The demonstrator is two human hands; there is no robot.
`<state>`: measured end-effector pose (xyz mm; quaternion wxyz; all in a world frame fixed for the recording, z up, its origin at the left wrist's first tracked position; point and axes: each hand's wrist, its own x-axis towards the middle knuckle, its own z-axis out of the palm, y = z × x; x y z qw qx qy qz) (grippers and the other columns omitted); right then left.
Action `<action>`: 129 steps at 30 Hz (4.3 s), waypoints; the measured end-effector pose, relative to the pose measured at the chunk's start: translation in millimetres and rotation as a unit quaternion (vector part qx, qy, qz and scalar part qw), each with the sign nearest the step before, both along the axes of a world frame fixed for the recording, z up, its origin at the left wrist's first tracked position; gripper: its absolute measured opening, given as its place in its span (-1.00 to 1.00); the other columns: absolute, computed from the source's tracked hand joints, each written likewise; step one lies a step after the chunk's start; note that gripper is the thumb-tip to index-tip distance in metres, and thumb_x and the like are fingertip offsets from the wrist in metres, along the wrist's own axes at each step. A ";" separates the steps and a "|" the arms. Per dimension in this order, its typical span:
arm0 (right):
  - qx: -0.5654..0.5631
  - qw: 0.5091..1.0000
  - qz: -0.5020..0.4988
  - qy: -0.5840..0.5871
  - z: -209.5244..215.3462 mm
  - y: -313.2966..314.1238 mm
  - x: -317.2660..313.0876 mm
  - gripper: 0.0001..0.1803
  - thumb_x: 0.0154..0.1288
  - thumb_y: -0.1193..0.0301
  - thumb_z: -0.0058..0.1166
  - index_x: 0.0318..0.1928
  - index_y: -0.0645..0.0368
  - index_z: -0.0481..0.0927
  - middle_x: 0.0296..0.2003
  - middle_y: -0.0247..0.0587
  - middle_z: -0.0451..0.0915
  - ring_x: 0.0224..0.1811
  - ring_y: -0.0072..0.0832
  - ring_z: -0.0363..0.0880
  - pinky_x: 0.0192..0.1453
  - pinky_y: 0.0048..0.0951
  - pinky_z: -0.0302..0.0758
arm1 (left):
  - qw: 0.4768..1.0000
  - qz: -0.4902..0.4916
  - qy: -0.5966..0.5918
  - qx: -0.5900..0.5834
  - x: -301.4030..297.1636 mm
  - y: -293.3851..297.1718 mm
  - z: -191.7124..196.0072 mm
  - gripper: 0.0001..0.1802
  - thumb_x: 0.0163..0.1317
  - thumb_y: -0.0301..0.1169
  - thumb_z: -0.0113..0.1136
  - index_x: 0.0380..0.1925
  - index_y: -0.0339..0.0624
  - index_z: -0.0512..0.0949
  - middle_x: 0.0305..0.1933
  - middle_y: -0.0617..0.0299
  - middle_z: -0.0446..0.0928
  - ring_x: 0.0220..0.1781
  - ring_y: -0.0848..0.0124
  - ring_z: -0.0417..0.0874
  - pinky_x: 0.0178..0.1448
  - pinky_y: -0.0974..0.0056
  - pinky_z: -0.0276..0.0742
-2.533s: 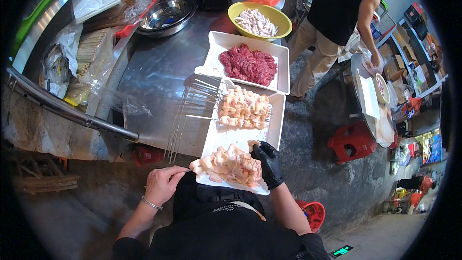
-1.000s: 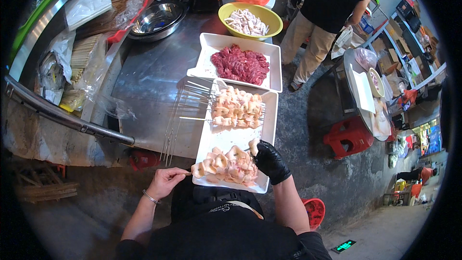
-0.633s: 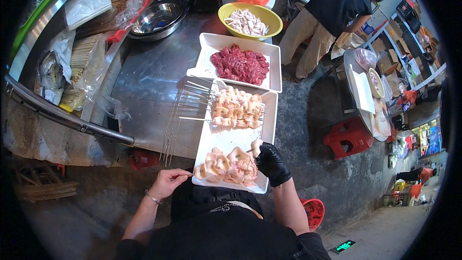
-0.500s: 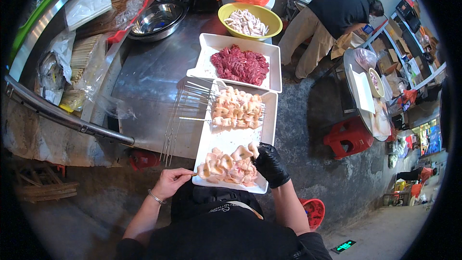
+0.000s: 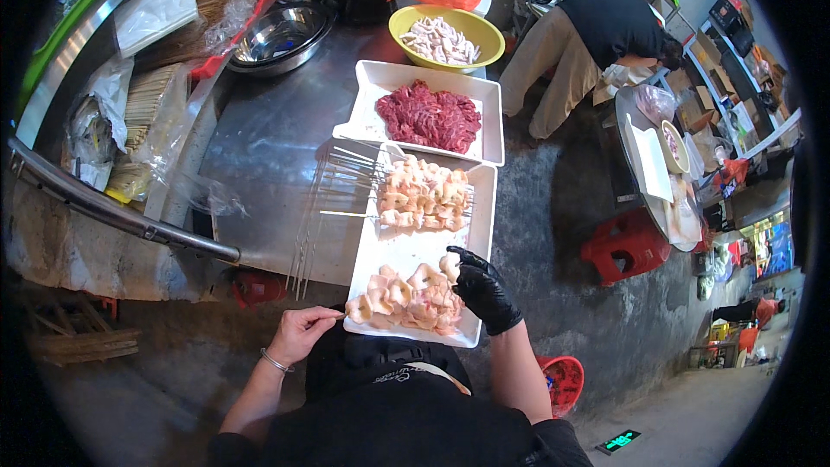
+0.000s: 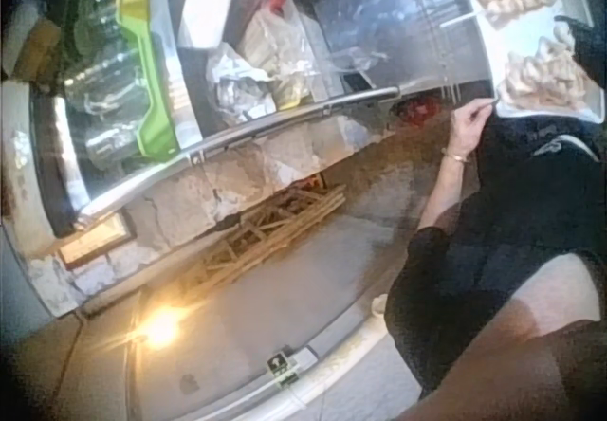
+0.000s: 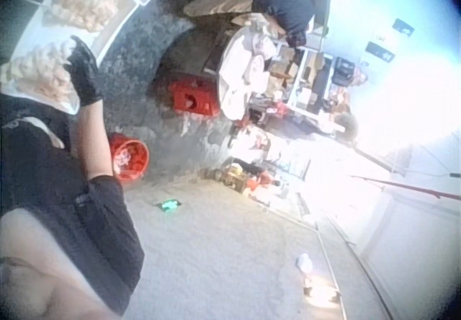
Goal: The person threads pieces of raw chicken onto metal skewers at a food preparation counter. They pick up chicken pieces with gloved hands and slide them onto skewers, then place the completed skewers on a tray. A second person is visible in the background working at another station.
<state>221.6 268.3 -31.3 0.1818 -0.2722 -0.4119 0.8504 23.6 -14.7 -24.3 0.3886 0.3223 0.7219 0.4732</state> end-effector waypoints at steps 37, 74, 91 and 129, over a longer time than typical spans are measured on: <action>0.024 0.992 -0.114 -0.041 -6.1 -8.4 -6.3 -0.78 0.26 0.46 0.17 -0.12 0.29 0.63 -0.38 -0.29 0.65 -0.41 -0.59 0.58 -0.27 -0.58 0.52 | 0.992 0.066 -0.104 -0.008 21.9 -6.2 -23.7 -0.81 0.29 -0.52 0.18 -0.14 -0.30 0.65 -0.27 0.31 0.65 -0.28 0.63 0.54 -0.18 0.50 0.47; -0.121 0.988 -0.060 -0.077 -29.4 -13.3 -9.8 -0.68 0.32 0.33 0.15 0.02 0.21 0.55 -0.12 -0.22 0.62 -0.08 -0.41 0.61 0.09 -0.35 0.57 | 0.988 0.064 0.136 -0.045 42.7 30.3 9.2 -0.81 0.24 -0.35 0.20 -0.25 -0.19 0.69 -0.35 -0.04 0.64 -0.38 0.17 0.70 -0.30 0.28 0.54; -0.069 0.995 0.071 -0.019 -49.3 -63.9 -40.8 -0.67 0.37 0.31 0.09 -0.02 0.33 0.55 -0.11 -0.10 0.61 -0.04 -0.35 0.61 0.10 -0.39 0.56 | 0.980 0.012 0.197 -0.040 47.0 59.5 24.8 -0.86 0.31 -0.42 0.01 -0.24 -0.18 0.54 -0.42 -0.10 0.58 -0.31 -0.06 0.63 -0.25 0.02 0.52; -0.192 0.963 -0.189 0.002 -61.9 -18.5 -29.6 -0.71 0.37 0.25 0.08 0.02 0.11 0.53 -0.11 -0.31 0.63 -0.08 -0.48 0.63 0.01 -0.47 0.58 | 0.979 -0.068 0.149 -0.125 -5.5 42.1 17.8 -0.83 0.28 -0.37 0.07 -0.28 -0.16 0.62 -0.55 0.05 0.55 -0.48 0.17 0.61 -0.33 0.17 0.48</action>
